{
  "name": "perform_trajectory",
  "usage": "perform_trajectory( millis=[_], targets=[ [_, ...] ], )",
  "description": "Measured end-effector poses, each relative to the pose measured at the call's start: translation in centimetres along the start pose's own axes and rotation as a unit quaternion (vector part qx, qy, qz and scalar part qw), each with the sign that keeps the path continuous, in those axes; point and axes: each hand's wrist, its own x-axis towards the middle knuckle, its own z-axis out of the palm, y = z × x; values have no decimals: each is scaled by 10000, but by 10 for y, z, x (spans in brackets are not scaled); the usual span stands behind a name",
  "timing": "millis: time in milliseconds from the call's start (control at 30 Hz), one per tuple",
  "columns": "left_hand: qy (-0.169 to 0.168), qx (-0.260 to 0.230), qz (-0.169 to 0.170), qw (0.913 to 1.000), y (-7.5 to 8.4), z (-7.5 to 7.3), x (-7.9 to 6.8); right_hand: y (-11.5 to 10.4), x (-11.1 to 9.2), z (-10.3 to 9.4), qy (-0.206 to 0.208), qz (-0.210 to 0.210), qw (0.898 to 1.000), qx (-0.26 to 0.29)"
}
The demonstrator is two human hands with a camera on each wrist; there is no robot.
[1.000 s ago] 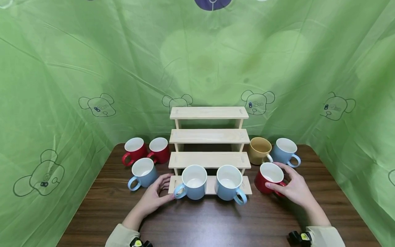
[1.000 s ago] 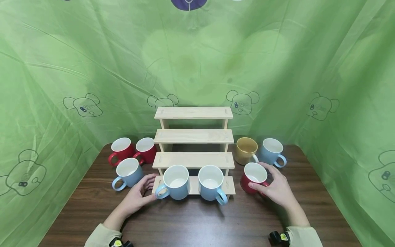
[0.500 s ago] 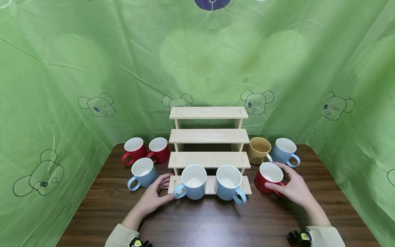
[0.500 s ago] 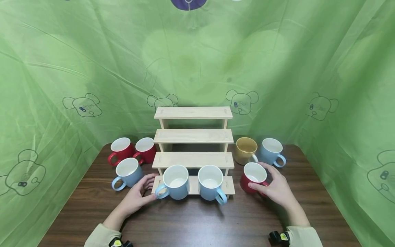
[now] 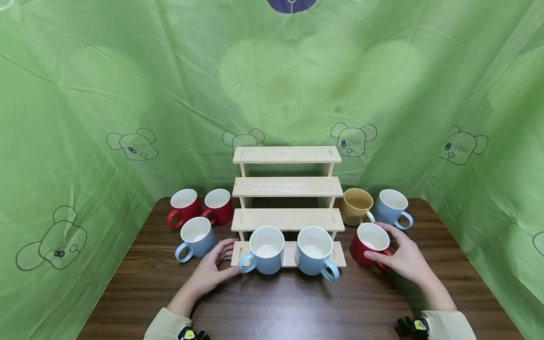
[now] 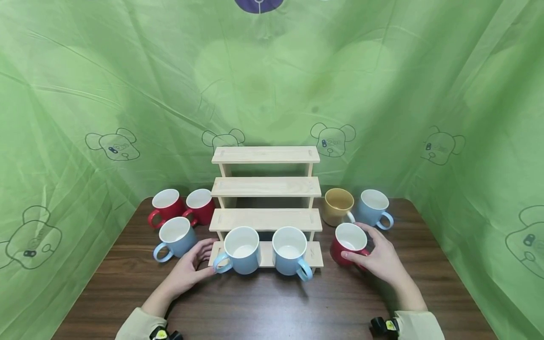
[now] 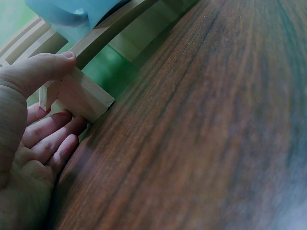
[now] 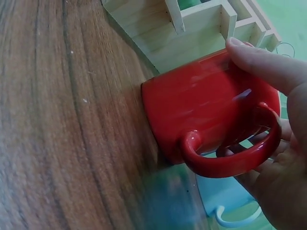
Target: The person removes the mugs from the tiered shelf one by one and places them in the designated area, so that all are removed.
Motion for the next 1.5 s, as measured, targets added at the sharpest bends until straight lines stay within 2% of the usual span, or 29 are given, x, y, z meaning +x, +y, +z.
perform_trajectory(
  millis=[167,333,500,733,900,1167,1367,1500],
  targets=[
    [-4,31,-20,10000,0,-1,0,-7,0,-3,189,-293,9993,105],
    [4,47,-15,10000,0,-1,0,-17,-1,-6,607,-622,9962,111],
    [3,46,6,10000,0,-2,1,-32,-2,-9,1045,-742,9916,-196],
    [7,60,28,10000,-1,-2,1,-62,-5,-4,1294,-714,9890,93],
    [12,33,95,9999,-3,-2,1,-79,-8,-1,1181,-710,9899,346],
    [-65,-71,263,9996,-7,1,1,-104,-18,5,983,-820,9916,172],
    [-12,-18,273,9996,-5,0,0,-126,-15,9,533,-841,9950,-28],
    [-28,7,236,9997,-3,0,1,-137,-9,14,304,-985,9947,55]
  ],
)
